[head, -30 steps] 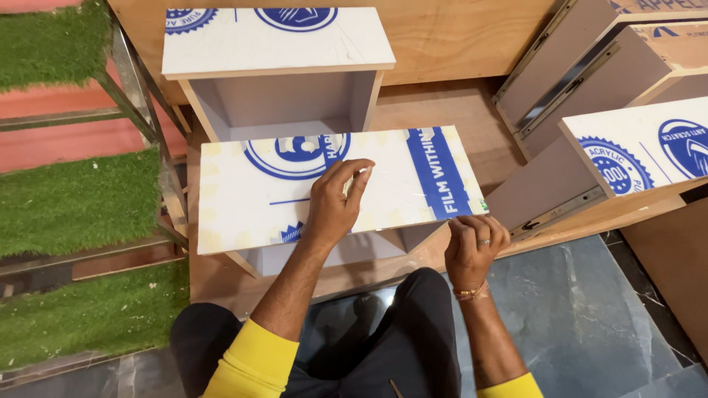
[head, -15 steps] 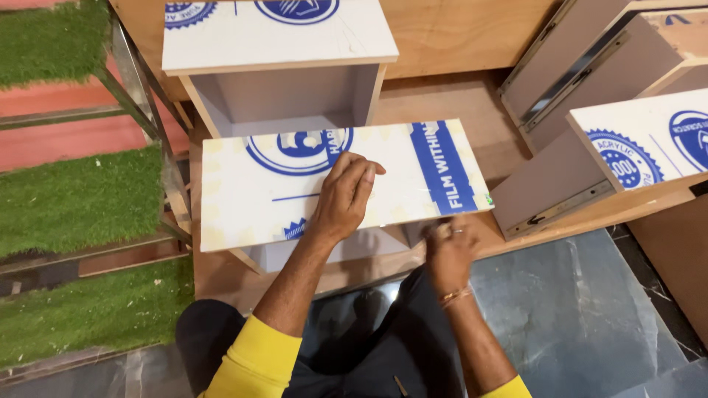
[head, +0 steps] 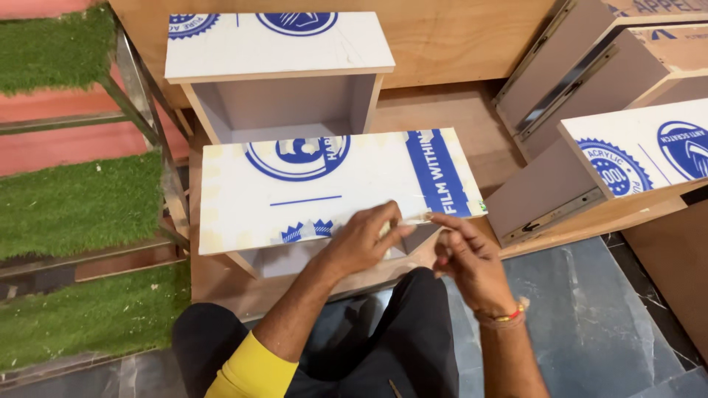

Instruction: The person applies adhesive and protective film to the edges of wooden drawer components while sitting on the floor.

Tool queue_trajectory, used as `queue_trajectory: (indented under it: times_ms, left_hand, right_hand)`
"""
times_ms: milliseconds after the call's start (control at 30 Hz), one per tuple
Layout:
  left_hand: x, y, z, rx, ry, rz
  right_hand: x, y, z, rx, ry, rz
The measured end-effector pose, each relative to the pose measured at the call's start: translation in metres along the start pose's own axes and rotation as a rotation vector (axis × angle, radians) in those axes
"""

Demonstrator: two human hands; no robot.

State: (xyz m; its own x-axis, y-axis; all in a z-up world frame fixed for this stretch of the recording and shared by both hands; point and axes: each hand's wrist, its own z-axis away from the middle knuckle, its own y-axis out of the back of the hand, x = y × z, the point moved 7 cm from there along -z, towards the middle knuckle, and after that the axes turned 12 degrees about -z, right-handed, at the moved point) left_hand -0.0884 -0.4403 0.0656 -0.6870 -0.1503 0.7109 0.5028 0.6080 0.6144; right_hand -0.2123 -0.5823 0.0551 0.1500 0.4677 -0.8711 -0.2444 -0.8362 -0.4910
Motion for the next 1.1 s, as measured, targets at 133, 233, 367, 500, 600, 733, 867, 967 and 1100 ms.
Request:
queue_trajectory:
  times_ms: [133,233,367,500,600,733,867,967,1100]
  left_hand:
    - [-0.009,0.014,0.002,0.204,-0.005,0.142]
    - [0.007,0.024,0.003,0.332,-0.167,0.188]
    - [0.016,0.014,0.001,0.245,-0.142,0.149]
    - [0.013,0.020,0.004,0.311,-0.080,-0.004]
    - [-0.014,0.044,-0.001,0.346,0.103,0.076]
    - [-0.051,0.077,0.000,0.424,0.236,0.078]
    - [-0.067,0.081,0.010,0.487,0.322,0.040]
    - [-0.071,0.077,0.010,0.494,0.342,0.050]
    - [-0.067,0.079,0.012,0.503,0.266,0.034]
  right_hand:
    - [0.002,0.008,0.002,-0.105,-0.077,-0.332]
    - [0.018,-0.007,0.006,-0.239,-0.217,-0.675]
    - [0.035,-0.030,0.004,-0.214,-0.311,-0.671]
    - [0.016,-0.021,-0.005,0.055,0.029,0.197]
    - [-0.026,-0.032,-0.010,0.196,0.551,1.083]
    - [-0.026,-0.043,-0.021,0.076,0.717,1.616]
    - [-0.010,-0.034,-0.024,0.143,0.708,1.604]
    - [-0.010,-0.029,-0.023,0.157,0.740,1.506]
    - [-0.010,-0.030,-0.023,0.170,0.720,1.495]
